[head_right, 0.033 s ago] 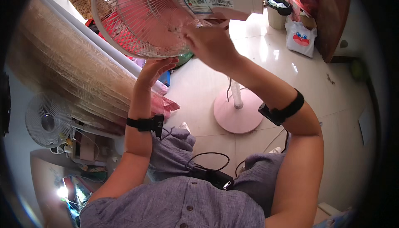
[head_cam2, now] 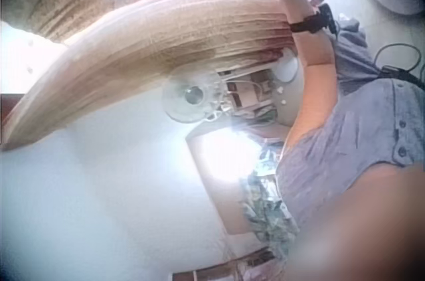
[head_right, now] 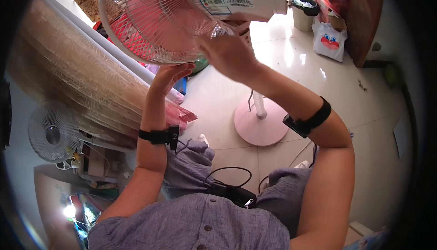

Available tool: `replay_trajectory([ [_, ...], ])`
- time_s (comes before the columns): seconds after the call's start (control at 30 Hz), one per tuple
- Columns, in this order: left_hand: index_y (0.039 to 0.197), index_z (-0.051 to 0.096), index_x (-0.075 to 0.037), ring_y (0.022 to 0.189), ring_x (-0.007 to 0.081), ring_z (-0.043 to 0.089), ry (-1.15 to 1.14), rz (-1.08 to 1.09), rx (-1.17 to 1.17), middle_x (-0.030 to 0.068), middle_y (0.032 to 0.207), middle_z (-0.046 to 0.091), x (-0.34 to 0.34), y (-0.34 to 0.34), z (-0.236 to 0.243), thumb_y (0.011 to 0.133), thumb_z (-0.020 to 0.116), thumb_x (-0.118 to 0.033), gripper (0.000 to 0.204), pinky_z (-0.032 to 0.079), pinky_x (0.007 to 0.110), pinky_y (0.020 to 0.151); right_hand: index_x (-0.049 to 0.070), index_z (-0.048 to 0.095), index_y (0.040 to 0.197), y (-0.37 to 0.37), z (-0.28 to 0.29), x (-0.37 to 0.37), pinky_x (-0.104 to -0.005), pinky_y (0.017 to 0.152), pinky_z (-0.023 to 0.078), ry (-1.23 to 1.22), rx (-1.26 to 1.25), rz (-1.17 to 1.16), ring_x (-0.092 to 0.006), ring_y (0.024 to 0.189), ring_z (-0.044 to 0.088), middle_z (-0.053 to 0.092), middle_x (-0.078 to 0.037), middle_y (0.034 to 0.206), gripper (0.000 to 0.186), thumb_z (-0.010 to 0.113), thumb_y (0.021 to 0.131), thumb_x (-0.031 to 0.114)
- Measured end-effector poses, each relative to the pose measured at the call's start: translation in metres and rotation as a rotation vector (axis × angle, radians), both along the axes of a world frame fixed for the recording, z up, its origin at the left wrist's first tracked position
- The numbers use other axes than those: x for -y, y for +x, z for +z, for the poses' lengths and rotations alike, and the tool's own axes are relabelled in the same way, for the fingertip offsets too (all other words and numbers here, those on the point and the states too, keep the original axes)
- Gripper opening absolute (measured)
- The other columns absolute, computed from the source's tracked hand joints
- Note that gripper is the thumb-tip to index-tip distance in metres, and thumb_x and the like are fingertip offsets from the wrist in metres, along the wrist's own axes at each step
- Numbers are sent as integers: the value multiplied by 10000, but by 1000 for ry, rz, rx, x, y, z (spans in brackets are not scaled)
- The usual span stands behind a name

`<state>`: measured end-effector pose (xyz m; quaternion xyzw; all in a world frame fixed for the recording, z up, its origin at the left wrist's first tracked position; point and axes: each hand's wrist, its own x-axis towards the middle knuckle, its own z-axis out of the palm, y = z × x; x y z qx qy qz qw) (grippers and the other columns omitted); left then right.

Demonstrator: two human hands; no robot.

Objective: Replacing or tightening the grill nut on a pedestal fan.

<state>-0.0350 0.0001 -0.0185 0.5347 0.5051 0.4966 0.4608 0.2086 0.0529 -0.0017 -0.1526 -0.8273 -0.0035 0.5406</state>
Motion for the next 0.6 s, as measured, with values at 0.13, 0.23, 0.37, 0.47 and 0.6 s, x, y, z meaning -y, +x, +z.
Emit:
replay_trajectory([
  [0.13,1146,583,-41,1001,207,629,-22,-9,-8,91,1066,644,-4,-4,-3,818,722,-156,374,509,321,854,40,515,939,-12,-41,16,-454,535,472,-90,679,160,-330,608,619,571,-130,608,105,497,870,116],
  [0.23,1158,574,-36,997,200,628,-15,6,-24,92,1073,642,-2,-5,-1,823,718,-160,386,508,316,853,27,512,974,-12,-42,25,-474,584,467,-127,802,249,-348,651,625,571,-147,618,151,510,842,102],
  [0.37,1170,569,-40,998,194,626,-21,-9,-36,86,1077,642,-3,-9,0,823,717,-162,397,505,309,850,94,541,1131,-14,-13,28,-440,678,493,-311,619,303,-324,760,646,653,-142,785,246,559,894,158],
  [0.47,1171,574,-46,996,192,626,-15,-18,-41,79,1071,645,-4,-3,-3,818,719,-164,400,499,308,853,91,529,1068,0,2,5,-470,634,482,-201,457,211,-367,709,635,624,-176,724,193,505,888,158],
  [0.6,1107,613,-22,972,170,631,-6,16,-36,75,1040,652,2,4,1,824,710,-148,325,506,297,864,46,588,991,27,31,-21,-414,663,503,46,189,-112,-339,745,642,635,-151,757,182,581,809,51],
])
